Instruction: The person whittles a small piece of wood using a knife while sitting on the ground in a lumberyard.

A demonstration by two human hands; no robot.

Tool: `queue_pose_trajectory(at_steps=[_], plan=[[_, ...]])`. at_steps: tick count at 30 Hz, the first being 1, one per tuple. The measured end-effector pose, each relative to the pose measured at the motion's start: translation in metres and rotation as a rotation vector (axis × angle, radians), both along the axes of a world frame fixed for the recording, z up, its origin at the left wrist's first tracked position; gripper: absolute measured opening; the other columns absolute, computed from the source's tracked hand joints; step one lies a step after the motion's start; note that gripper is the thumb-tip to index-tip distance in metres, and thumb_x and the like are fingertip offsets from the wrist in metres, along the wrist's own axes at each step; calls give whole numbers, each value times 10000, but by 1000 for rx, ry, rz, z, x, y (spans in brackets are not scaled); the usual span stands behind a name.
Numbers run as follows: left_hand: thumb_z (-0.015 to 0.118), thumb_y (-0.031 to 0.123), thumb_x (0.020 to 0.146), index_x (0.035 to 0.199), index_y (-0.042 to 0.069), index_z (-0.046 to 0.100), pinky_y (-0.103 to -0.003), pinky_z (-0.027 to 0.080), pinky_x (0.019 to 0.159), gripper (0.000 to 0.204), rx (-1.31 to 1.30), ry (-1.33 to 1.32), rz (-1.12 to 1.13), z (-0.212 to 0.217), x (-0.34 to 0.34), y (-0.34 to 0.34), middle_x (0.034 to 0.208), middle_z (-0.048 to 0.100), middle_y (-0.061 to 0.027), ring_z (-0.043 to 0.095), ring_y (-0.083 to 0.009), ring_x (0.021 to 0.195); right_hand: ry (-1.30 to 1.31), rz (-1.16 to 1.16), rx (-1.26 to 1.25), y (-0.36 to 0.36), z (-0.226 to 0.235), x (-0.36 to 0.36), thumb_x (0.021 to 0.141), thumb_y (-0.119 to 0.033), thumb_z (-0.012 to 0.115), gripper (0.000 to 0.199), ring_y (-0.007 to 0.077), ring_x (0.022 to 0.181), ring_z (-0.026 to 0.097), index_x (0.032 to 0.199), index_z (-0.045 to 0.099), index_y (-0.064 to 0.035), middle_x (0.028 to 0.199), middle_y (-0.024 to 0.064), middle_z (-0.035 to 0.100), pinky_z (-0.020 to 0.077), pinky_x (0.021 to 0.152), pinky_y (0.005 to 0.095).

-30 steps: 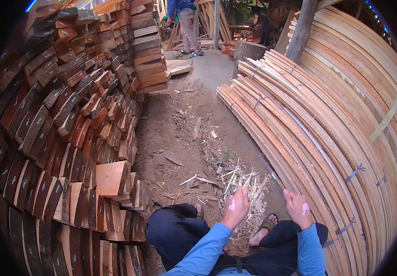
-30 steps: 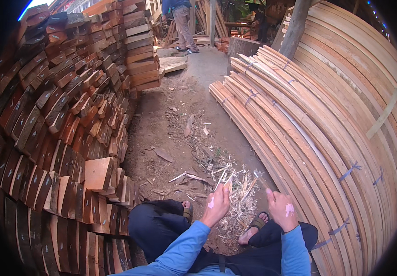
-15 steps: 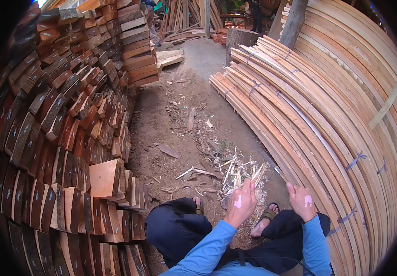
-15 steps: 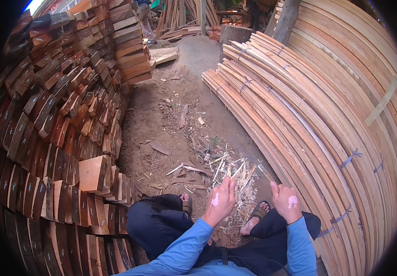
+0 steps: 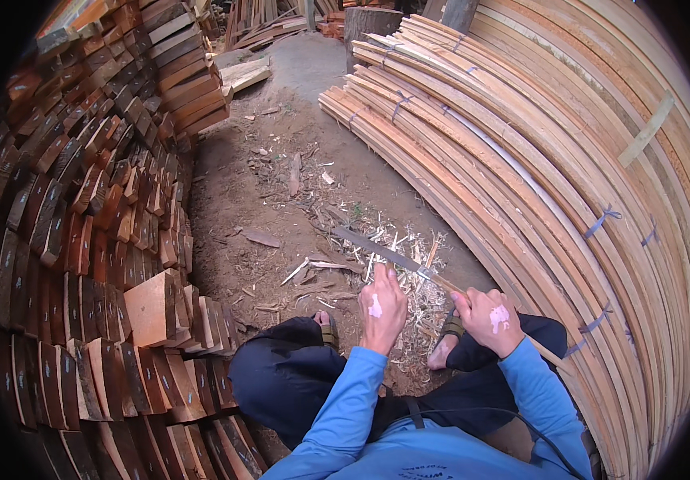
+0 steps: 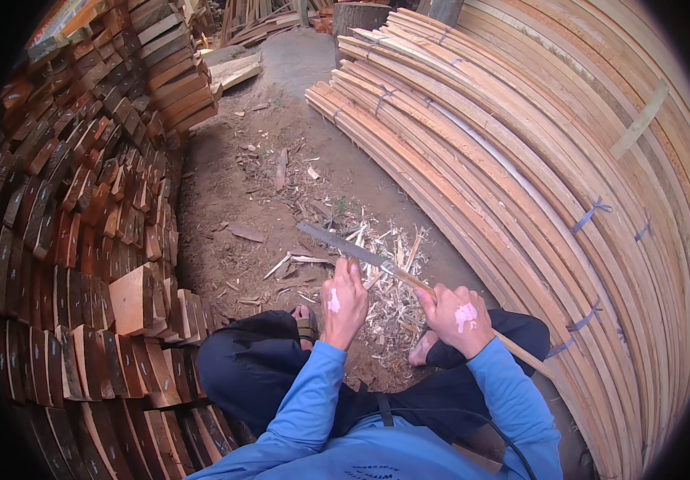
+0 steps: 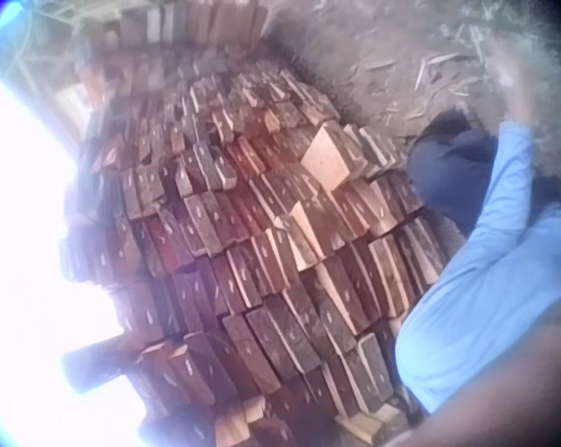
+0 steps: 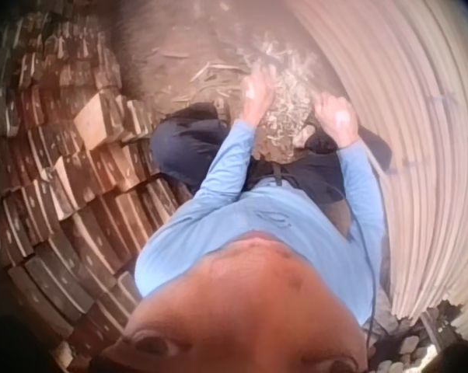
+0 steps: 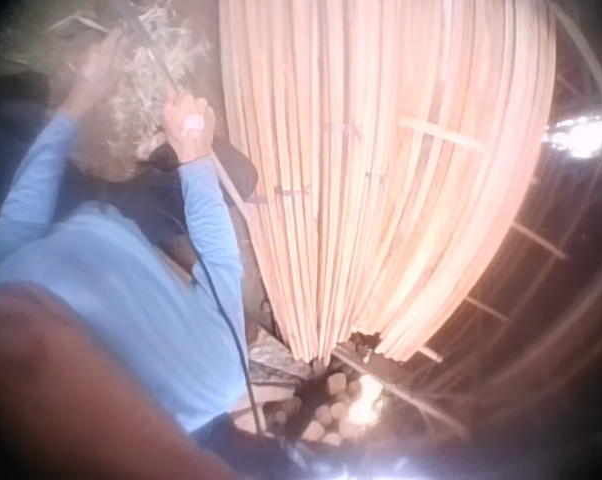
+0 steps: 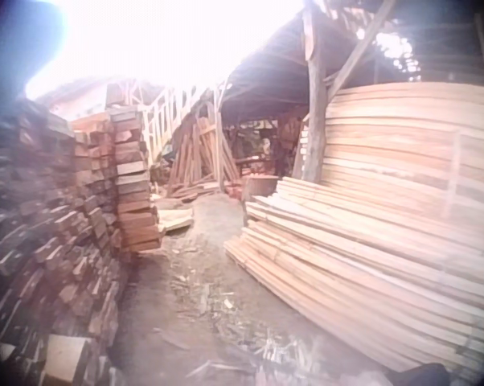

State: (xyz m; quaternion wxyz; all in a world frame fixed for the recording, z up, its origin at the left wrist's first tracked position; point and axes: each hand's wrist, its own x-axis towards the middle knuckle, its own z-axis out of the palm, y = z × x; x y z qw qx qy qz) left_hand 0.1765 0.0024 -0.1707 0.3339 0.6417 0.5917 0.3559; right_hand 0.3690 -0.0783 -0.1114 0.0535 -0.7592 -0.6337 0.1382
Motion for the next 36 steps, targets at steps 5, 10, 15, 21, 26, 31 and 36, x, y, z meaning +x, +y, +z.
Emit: queue_pose_trajectory(at_steps=[5, 10, 15, 21, 26, 31, 36], plan=[[473, 177, 1082, 998, 26, 517, -569, 438, 521, 178, 79, 5, -101, 13, 8, -18, 604, 590, -260, 634, -465, 575, -51, -205, 101, 33, -8, 27, 1069, -487, 479, 612, 473, 756, 701, 813, 709, 19, 754, 309, 678, 549, 740, 573], [477, 181, 1085, 989, 9, 505, -574, 412, 542, 199, 34, -46, 7, 1, -8, -6, 650, 595, -270, 624, -492, 618, 214, -89, 113, 19, 28, 3, 1044, -451, 552, 554, 477, 682, 665, 792, 695, 21, 667, 275, 644, 534, 665, 536], [486, 172, 1083, 976, 10, 502, -561, 390, 547, 195, 16, -48, 18, 6, -7, -6, 670, 585, -269, 621, -497, 647, 84, 7, 22, -3, 35, 3, 995, -462, 621, 514, 471, 677, 655, 782, 688, 1, 659, 277, 625, 528, 654, 529], [479, 156, 1086, 981, 25, 508, -567, 389, 540, 170, 55, -99, -23, 18, 6, -16, 648, 573, -266, 621, -491, 631, 44, -79, 157, 14, 14, 20, 1016, -444, 600, 514, 440, 674, 674, 769, 689, -2, 661, 247, 656, 539, 682, 506], [480, 147, 1085, 1008, 28, 516, -565, 386, 538, 146, 17, -82, 22, 19, -4, -10, 648, 573, -268, 623, -486, 626, 224, -158, 113, 18, 31, 7, 1020, -418, 607, 515, 437, 648, 665, 734, 671, 6, 647, 234, 654, 539, 671, 490], [502, 122, 1063, 1002, 26, 508, -575, 420, 514, 115, 85, -65, 38, 9, -6, -8, 616, 586, -278, 629, -495, 595, 156, -18, -4, -3, 50, -5, 1011, -425, 615, 500, 457, 637, 645, 752, 682, -3, 652, 242, 640, 530, 659, 496], [502, 125, 1065, 1010, 27, 516, -573, 417, 524, 113, 114, -25, 43, 7, -3, -10, 630, 589, -278, 633, -492, 612, 110, 33, 47, -7, 29, 3, 1001, -473, 610, 498, 476, 678, 646, 816, 725, -25, 699, 255, 656, 528, 674, 522]])
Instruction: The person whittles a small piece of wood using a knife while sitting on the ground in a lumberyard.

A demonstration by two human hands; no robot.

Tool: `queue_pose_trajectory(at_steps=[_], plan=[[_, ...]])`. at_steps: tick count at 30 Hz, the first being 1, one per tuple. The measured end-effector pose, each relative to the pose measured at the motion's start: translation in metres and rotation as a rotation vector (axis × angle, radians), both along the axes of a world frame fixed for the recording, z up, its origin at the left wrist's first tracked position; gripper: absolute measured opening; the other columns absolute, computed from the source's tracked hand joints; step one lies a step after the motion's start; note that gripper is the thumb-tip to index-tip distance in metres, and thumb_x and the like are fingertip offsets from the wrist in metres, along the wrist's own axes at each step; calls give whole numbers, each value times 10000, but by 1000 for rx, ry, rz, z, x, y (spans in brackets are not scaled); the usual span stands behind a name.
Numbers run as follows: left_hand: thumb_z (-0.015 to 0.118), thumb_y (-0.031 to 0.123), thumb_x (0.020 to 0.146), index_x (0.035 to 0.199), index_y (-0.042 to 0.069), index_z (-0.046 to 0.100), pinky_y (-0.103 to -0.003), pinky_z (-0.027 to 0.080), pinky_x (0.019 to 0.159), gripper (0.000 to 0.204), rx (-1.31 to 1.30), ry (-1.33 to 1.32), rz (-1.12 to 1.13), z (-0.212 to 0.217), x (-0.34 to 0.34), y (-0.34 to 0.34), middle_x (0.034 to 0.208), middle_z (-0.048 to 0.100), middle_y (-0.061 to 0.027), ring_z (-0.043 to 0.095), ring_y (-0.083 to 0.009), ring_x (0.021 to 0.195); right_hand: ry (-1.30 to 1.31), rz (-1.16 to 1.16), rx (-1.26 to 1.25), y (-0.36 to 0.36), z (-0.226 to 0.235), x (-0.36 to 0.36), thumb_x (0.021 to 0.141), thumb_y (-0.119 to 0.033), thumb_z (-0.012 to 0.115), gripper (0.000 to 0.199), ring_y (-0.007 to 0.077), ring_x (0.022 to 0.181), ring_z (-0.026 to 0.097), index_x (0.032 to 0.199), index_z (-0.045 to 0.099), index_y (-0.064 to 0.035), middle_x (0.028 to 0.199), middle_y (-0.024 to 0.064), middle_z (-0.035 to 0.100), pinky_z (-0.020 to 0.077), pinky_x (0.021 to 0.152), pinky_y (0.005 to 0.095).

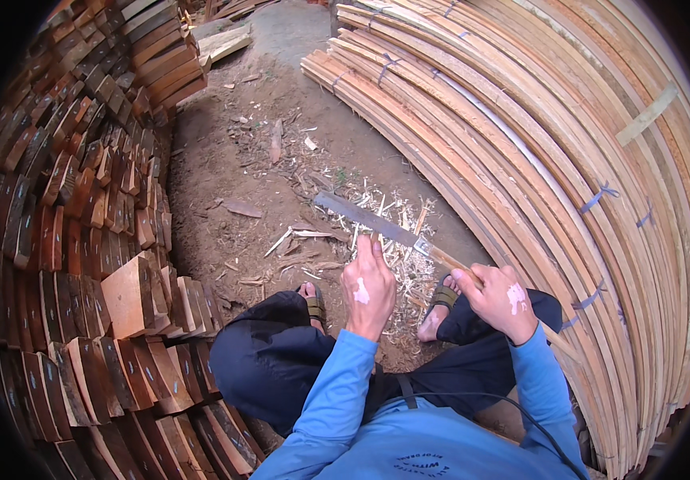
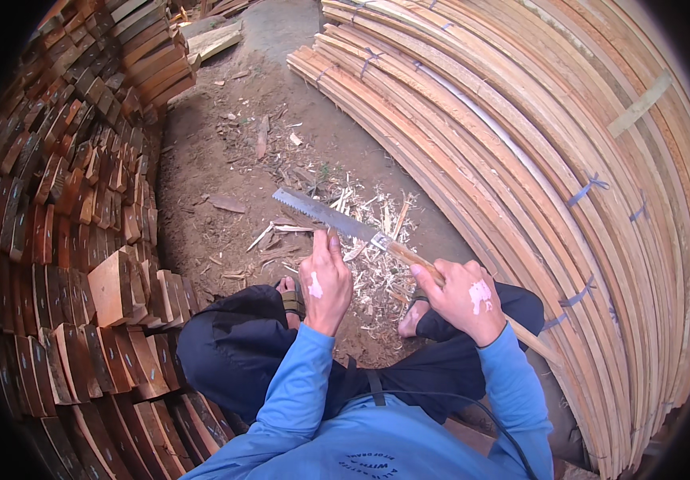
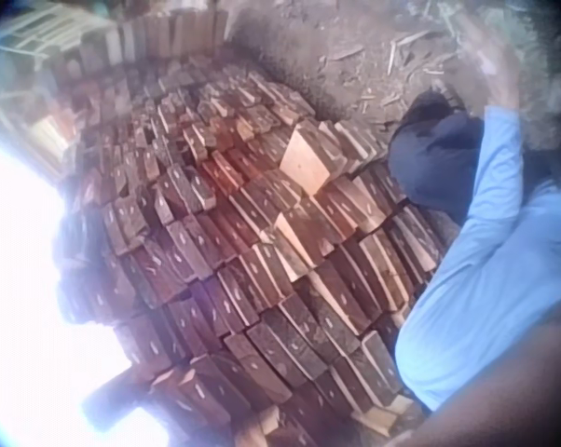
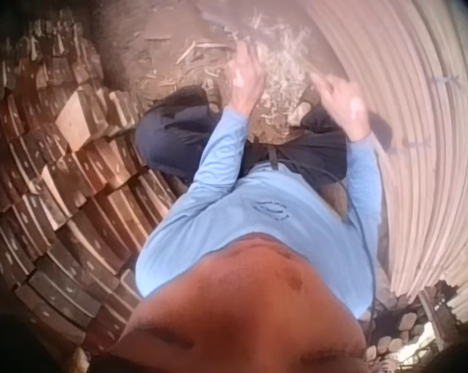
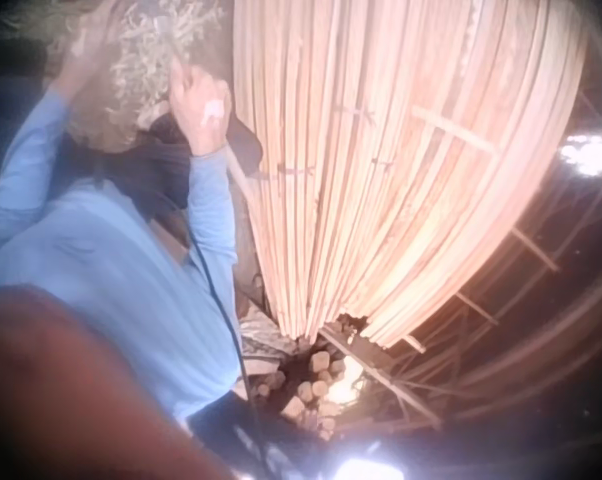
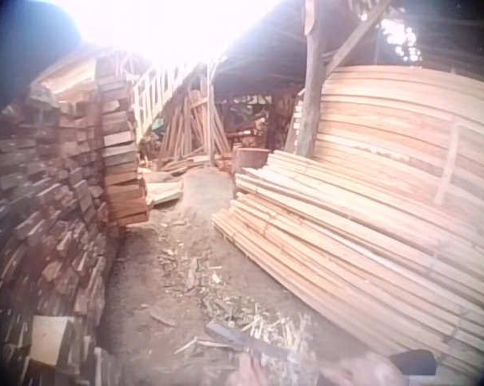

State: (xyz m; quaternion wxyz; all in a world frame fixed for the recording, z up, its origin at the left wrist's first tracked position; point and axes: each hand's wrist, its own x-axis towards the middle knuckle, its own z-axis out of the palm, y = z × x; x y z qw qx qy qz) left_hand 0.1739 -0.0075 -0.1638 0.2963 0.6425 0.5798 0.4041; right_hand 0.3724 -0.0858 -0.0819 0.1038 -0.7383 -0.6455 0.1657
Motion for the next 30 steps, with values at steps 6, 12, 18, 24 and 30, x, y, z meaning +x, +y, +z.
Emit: queue_pose_trajectory(at_steps=[6, 12, 18, 24, 30], plan=[[502, 125, 1070, 1022, 24, 527, -566, 413, 536, 115, -21, 73, 12, -9, 0, 3, 649, 589, -278, 634, -484, 628, -50, -75, -2, 19, -17, -1, 996, -521, 597, 531, 477, 708, 671, 843, 738, -32, 780, 267, 694, 555, 721, 522], [511, 111, 1064, 1009, 20, 521, -567, 414, 523, 107, 60, 55, -32, 4, 7, -14, 644, 590, -276, 622, -488, 606, -37, -255, 101, 47, -23, 15, 1035, -482, 559, 584, 449, 703, 688, 766, 689, 20, 678, 283, 646, 539, 691, 530], [524, 116, 1049, 1011, 24, 529, -567, 455, 522, 99, 37, 144, 28, -8, -2, 2, 660, 625, -274, 643, -491, 612, 78, -81, -72, 21, 10, -6, 1020, -466, 578, 555, 480, 675, 647, 766, 698, 13, 652, 278, 615, 516, 661, 531], [526, 134, 1053, 1017, 29, 539, -566, 462, 526, 112, 36, 150, 33, -7, 1, 1, 642, 621, -269, 647, -483, 608, 13, -85, -85, 12, -1, -4, 986, -522, 606, 525, 462, 817, 695, 877, 766, -35, 766, 273, 692, 559, 771, 535], [515, 145, 1059, 1015, 34, 543, -554, 472, 529, 123, 13, 158, 19, -15, 1, 3, 638, 624, -262, 651, -477, 606, -33, -126, -75, 31, -21, -9, 974, -559, 604, 538, 449, 806, 713, 941, 789, -56, 799, 259, 718, 576, 777, 528]])
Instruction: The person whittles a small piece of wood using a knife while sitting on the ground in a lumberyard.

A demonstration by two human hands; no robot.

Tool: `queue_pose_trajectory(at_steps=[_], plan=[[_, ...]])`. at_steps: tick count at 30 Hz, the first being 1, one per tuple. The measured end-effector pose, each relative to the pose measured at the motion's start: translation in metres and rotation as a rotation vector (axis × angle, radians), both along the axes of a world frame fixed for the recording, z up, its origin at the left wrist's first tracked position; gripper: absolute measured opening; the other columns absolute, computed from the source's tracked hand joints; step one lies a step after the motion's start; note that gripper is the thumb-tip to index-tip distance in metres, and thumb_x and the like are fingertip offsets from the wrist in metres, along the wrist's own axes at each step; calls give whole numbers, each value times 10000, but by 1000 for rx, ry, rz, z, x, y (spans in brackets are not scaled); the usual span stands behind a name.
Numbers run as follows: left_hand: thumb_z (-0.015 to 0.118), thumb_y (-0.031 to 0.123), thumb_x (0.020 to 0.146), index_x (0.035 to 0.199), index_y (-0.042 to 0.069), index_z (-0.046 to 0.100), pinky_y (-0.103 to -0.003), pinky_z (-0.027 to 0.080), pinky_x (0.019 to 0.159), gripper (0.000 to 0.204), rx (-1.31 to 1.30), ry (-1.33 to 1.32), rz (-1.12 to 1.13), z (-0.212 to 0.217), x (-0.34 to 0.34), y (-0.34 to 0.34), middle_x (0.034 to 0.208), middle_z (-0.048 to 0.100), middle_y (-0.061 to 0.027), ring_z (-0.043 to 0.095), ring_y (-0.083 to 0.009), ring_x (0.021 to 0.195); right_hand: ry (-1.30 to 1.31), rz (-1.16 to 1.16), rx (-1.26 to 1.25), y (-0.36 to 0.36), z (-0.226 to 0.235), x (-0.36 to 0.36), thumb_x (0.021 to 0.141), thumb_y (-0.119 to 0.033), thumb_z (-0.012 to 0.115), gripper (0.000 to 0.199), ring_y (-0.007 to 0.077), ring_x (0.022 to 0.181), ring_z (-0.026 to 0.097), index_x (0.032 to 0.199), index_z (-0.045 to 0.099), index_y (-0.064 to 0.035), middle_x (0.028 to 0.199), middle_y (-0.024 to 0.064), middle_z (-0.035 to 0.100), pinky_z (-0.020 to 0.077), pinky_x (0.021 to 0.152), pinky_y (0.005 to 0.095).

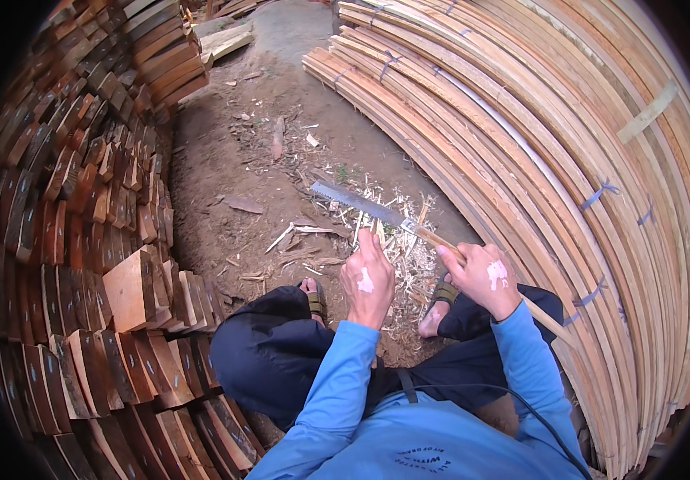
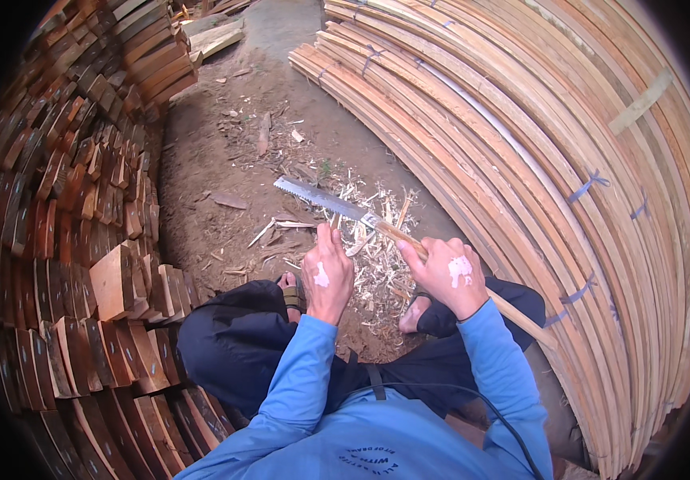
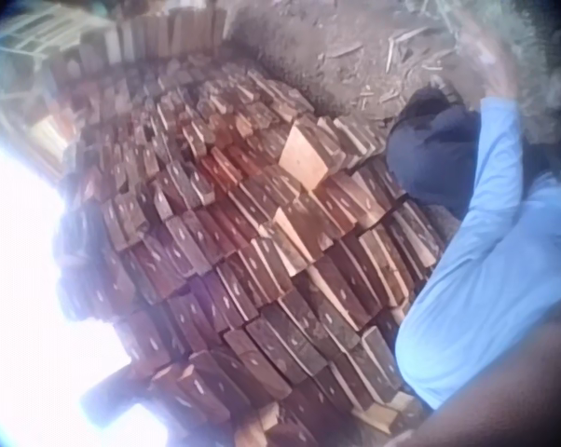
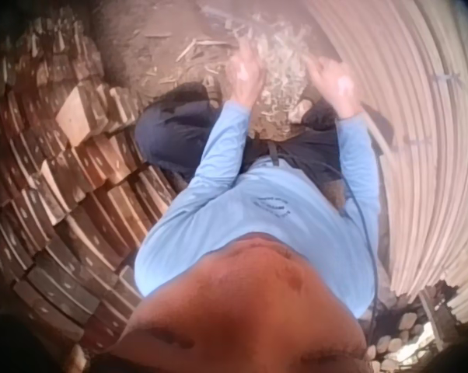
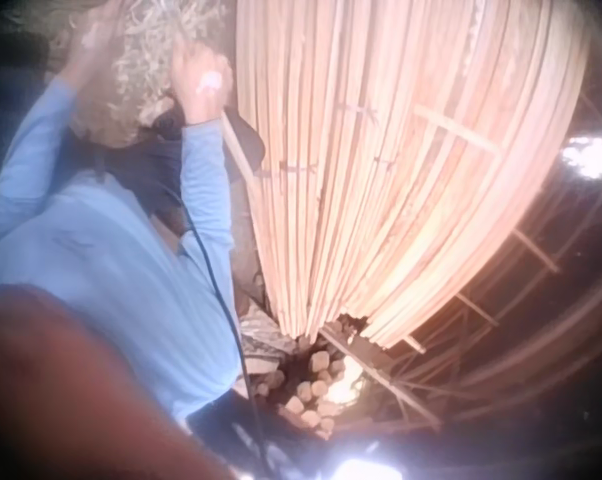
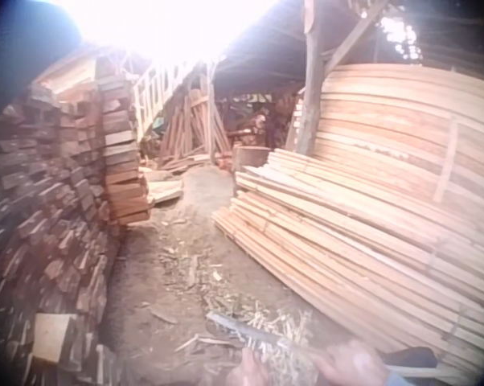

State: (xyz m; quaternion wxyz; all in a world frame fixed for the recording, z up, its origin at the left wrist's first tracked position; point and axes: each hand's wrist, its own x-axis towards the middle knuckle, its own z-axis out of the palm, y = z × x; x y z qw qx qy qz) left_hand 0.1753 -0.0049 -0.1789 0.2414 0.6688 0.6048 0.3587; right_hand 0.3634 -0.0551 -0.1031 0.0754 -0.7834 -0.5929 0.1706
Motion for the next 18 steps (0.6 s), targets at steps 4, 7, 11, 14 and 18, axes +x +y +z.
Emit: queue_pose_trajectory(at_steps=[4, 7, 11, 14, 18], plan=[[511, 146, 1060, 1008, 35, 544, -547, 470, 521, 127, 18, 25, 18, -5, -3, 4, 631, 623, -259, 652, -475, 604, -106, 10, 27, 8, 3, -14, 978, -566, 591, 553, 449, 793, 715, 936, 788, -51, 801, 265, 715, 575, 768, 535], [482, 146, 1078, 990, 29, 507, -559, 443, 525, 148, 0, 11, -11, -1, -4, 4, 632, 592, -281, 627, -491, 607, -124, -43, 34, 13, -4, -13, 990, -566, 572, 580, 454, 792, 713, 893, 775, -32, 786, 264, 713, 573, 768, 538], [471, 150, 1084, 997, 27, 504, -560, 437, 523, 154, 5, -82, -53, 14, 5, -10, 619, 580, -277, 624, -485, 599, -107, -162, 117, 35, -19, 27, 1014, -545, 548, 608, 444, 760, 706, 829, 734, 4, 764, 287, 682, 543, 729, 541], [481, 164, 1079, 1012, 37, 486, -583, 436, 533, 144, -58, -137, -20, 1, -6, -1, 612, 595, -271, 632, -497, 595, 89, -96, 87, 18, 5, 13, 1018, -488, 576, 578, 462, 707, 668, 781, 694, 26, 702, 292, 635, 505, 690, 540], [458, 188, 1090, 999, 27, 499, -591, 416, 550, 189, -111, -207, -16, 7, -4, 3, 641, 589, -289, 629, -509, 630, -10, 92, 92, -11, 24, 4, 1000, -470, 611, 538, 475, 706, 656, 766, 696, 7, 674, 280, 625, 519, 685, 526]])
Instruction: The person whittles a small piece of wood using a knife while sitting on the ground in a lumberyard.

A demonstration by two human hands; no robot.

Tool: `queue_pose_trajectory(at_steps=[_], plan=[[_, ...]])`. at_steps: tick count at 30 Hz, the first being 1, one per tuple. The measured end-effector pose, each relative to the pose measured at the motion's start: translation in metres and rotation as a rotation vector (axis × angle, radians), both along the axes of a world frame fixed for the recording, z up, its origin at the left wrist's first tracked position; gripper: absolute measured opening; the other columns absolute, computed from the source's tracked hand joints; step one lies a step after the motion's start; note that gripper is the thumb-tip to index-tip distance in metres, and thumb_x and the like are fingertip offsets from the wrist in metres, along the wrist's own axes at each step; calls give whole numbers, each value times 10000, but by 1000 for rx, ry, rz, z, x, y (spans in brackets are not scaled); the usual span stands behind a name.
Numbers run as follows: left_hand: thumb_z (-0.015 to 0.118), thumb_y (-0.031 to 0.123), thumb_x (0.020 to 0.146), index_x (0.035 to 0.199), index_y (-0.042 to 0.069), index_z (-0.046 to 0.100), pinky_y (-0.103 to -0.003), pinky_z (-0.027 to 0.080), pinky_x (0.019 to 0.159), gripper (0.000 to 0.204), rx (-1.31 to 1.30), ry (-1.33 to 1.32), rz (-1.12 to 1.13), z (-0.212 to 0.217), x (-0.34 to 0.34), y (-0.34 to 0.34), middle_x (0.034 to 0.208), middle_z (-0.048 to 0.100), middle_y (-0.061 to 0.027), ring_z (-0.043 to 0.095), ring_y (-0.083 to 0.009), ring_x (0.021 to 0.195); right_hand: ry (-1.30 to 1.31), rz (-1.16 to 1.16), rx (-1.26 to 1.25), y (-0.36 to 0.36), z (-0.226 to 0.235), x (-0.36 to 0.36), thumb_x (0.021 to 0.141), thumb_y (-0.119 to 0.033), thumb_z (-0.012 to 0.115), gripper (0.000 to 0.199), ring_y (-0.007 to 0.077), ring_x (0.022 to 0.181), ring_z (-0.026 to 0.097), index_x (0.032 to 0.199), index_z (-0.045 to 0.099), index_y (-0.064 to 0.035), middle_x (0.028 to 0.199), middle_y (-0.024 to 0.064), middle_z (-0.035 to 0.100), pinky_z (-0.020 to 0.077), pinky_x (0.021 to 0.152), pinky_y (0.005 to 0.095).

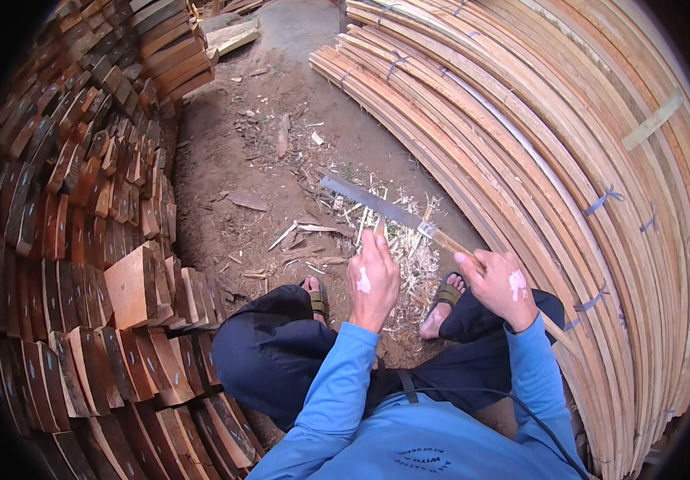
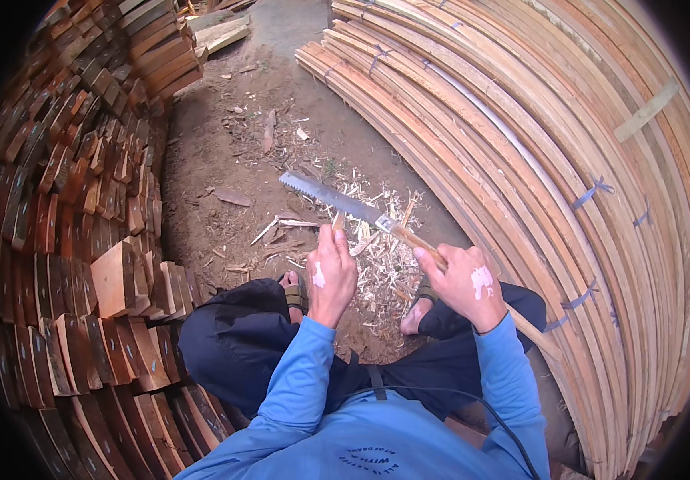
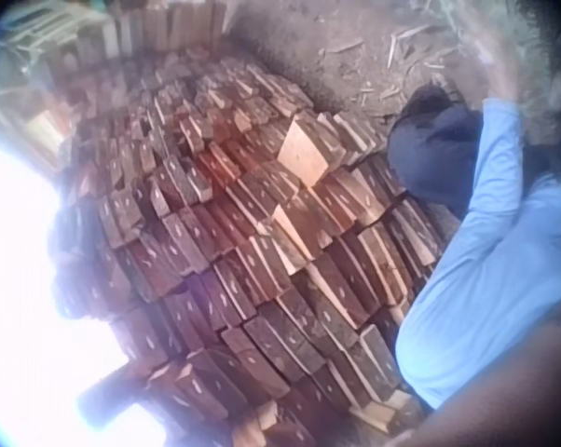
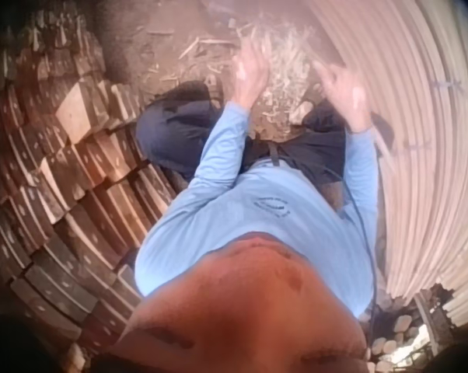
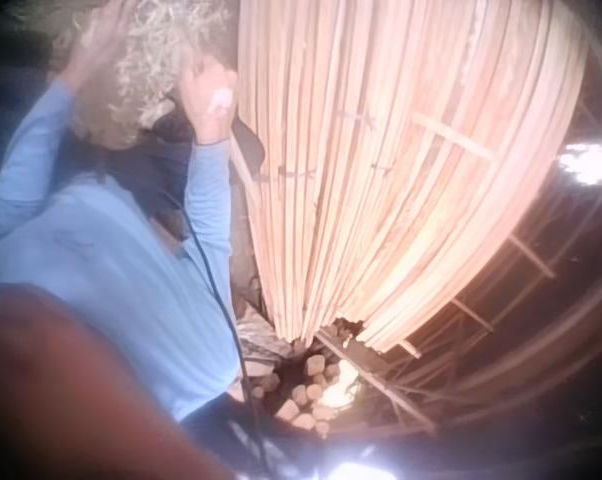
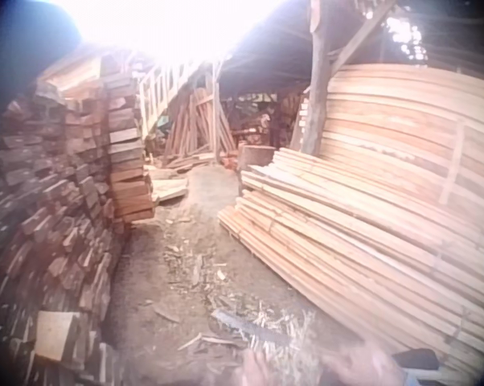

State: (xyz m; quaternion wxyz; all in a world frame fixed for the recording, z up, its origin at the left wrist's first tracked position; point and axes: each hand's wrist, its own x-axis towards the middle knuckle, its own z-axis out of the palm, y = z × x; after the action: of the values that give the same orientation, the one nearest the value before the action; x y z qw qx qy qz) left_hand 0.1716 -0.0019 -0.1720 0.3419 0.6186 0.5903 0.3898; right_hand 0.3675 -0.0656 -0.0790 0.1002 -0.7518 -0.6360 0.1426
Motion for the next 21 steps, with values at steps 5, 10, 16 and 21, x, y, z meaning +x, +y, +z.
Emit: queue_pose_trajectory(at_steps=[5, 10, 16, 21], plan=[[448, 199, 1094, 998, 18, 528, -582, 401, 585, 220, 26, -184, -29, 2, 0, 2, 683, 576, -279, 615, -507, 654, 13, -28, -47, -12, -2, 5, 989, -487, 621, 510, 476, 734, 663, 803, 713, -21, 690, 276, 637, 526, 697, 537], [445, 199, 1094, 1010, 14, 528, -579, 403, 598, 219, -11, -116, -18, 5, 4, 2, 706, 578, -271, 614, -497, 664, 2, -89, -19, -2, -26, 4, 979, -533, 610, 509, 466, 747, 682, 846, 738, -58, 717, 256, 673, 550, 717, 531], [453, 185, 1090, 1002, 12, 522, -568, 406, 584, 206, 6, -84, 14, -9, -2, 7, 689, 584, -269, 619, -488, 650, -26, -98, -15, 21, -42, -9, 980, -576, 581, 555, 453, 799, 701, 862, 752, -62, 738, 261, 689, 559, 761, 533], [457, 193, 1089, 971, 7, 502, -531, 421, 572, 225, -124, -171, -165, 17, 9, -14, 683, 579, -251, 624, -401, 596, -61, -294, 94, 46, -61, 31, 1010, -555, 550, 606, 465, 834, 697, 836, 738, -5, 759, 289, 684, 541, 806, 550]])
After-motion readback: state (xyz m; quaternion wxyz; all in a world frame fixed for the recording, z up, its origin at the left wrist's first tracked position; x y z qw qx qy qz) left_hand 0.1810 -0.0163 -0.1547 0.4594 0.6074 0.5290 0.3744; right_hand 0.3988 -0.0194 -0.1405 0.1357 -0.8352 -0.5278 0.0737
